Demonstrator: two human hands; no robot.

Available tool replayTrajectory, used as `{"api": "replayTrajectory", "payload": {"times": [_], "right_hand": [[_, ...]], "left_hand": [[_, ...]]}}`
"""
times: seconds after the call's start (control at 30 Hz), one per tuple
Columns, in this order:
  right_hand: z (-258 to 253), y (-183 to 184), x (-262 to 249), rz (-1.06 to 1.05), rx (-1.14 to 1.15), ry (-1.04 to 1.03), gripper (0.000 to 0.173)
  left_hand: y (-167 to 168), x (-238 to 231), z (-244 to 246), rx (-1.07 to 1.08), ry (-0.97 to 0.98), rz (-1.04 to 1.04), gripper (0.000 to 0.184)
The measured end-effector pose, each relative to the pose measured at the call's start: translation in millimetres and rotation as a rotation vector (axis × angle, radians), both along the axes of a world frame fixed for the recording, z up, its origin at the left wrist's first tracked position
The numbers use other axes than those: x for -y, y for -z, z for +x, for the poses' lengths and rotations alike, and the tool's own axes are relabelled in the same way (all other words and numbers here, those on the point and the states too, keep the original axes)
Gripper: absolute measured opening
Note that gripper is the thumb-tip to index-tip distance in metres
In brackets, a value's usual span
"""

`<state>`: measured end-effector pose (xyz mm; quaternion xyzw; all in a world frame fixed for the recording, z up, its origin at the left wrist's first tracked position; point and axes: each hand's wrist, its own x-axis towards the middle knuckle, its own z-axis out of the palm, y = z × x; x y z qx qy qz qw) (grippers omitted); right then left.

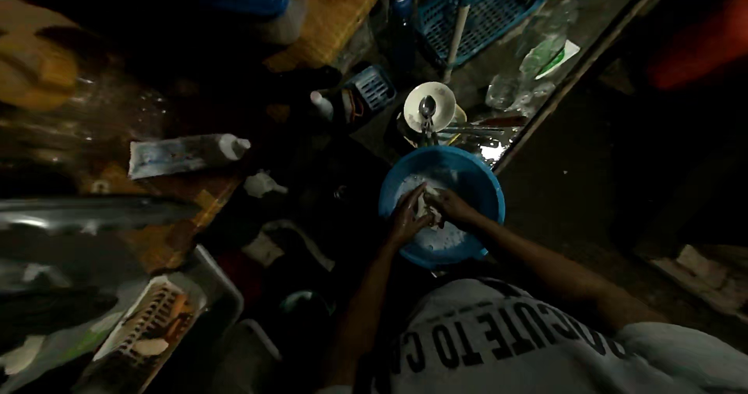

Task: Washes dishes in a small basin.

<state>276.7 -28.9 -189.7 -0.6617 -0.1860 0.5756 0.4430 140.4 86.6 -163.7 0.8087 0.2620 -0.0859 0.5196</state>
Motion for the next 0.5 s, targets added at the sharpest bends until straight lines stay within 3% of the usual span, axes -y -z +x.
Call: {"api": "replayTrajectory", "payload": {"times": [0.17,0.33,0.5], "right_hand": [[7.9,-6.7,21.1,0.020,0.013,-0.101,0.044],[32.4,-7.8,38.2,0.038,0.084,0.013,0.033],[71.4,-24.7,-38.4,0.160,0.199,0.083,0.039]], "left_hand": [[8.9,6.4,19.7,-0.078,-0.096,0.097,0.039],[21.4,-10.8,6.8,-0.124,-0.259,0.094,0.039],[12.3,-2.4,-18.4,-0.145,-0.074,0.109,0.039]]}}
